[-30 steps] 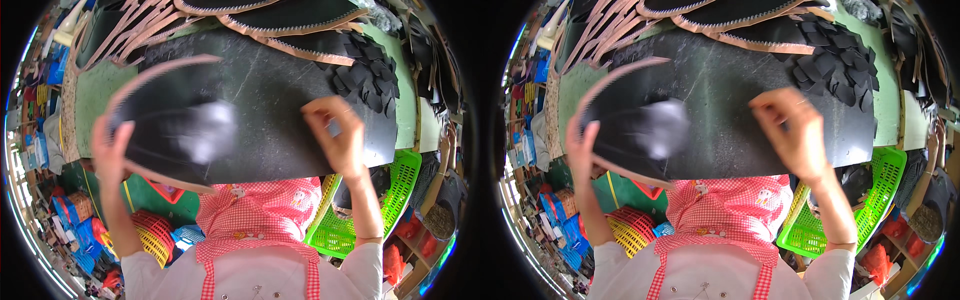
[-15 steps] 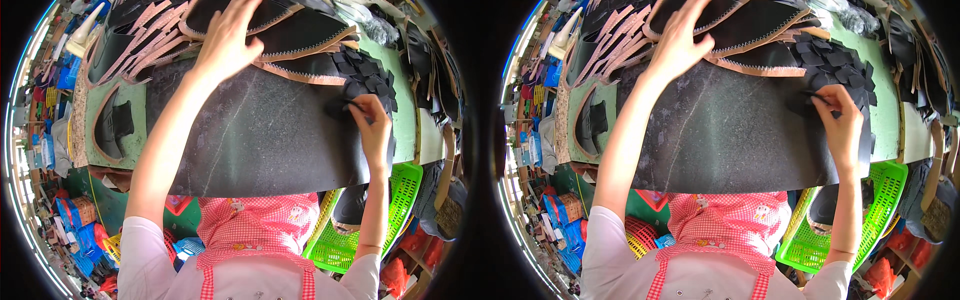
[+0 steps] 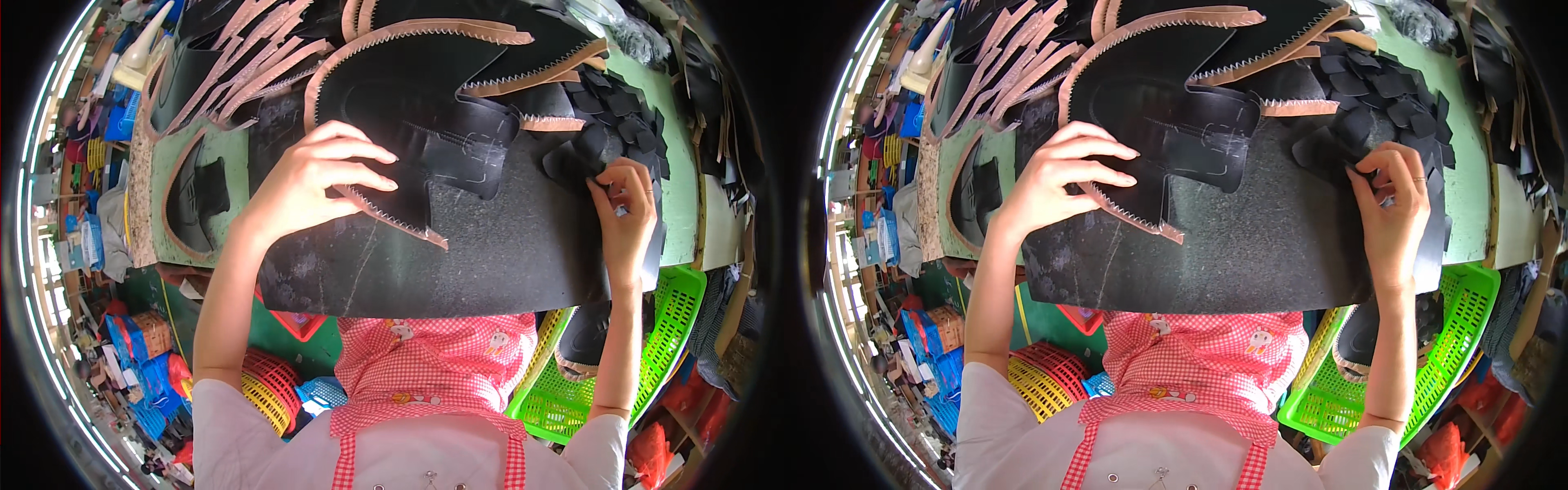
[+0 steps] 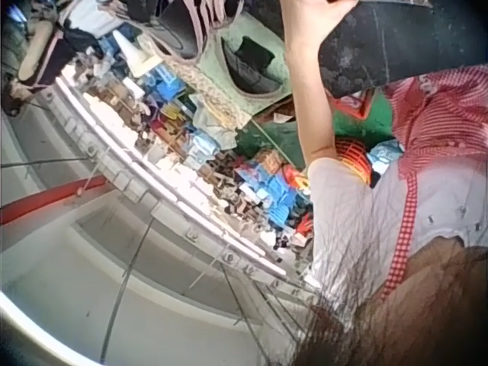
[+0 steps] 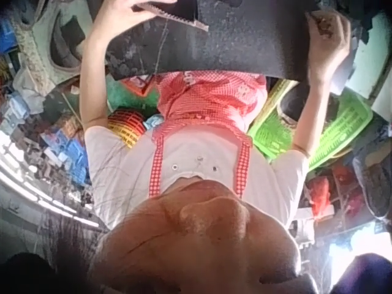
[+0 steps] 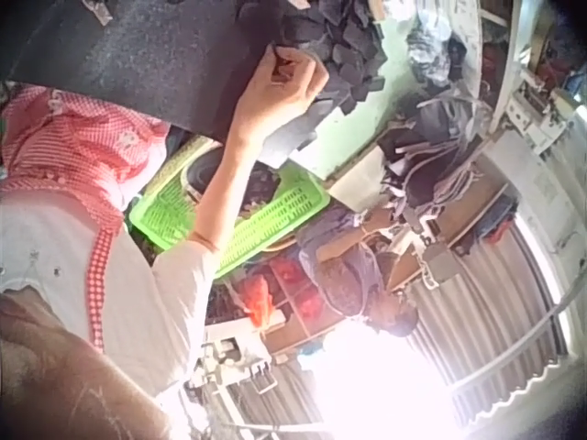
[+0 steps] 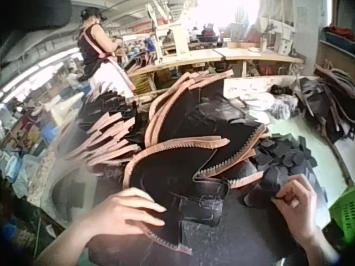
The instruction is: Aligning and attaching small black material components to a shoe upper part.
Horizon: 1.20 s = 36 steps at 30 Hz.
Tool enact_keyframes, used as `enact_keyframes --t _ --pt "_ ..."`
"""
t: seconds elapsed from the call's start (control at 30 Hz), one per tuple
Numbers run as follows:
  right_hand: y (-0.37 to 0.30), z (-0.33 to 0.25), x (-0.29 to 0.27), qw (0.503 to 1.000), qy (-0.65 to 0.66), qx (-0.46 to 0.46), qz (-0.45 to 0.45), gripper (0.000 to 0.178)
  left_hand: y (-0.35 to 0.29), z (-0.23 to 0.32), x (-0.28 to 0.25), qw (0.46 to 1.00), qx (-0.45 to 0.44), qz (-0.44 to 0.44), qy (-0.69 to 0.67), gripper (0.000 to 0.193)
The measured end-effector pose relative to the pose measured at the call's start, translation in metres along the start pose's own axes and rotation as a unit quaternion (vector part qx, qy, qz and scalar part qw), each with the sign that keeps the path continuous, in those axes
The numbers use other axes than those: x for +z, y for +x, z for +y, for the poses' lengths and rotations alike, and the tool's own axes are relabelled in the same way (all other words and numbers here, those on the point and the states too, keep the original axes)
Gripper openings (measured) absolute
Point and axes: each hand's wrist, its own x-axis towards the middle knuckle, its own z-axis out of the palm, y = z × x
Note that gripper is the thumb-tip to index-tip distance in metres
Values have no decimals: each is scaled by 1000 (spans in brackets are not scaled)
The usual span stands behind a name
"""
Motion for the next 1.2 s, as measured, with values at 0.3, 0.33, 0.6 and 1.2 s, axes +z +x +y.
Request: enact_keyframes --t 0.3,0.33,0.6,1.2 --pt "-14 -1 -14 945 297 127 -37 15 -4 -14 -9 994 -27 -2 -105 15" --pt "-14 -4 -14 940 307 145 -44 14 -2 -1 -6 993 -36 -9 -109 22" --pt "-20 -40 -9 898 390 139 -151 8 -11 6 10 955 -81 52 -280 10" --pt "-34 -114 44 925 169 -136 -311 14 -16 59 25 833 -209 319 -400 10"
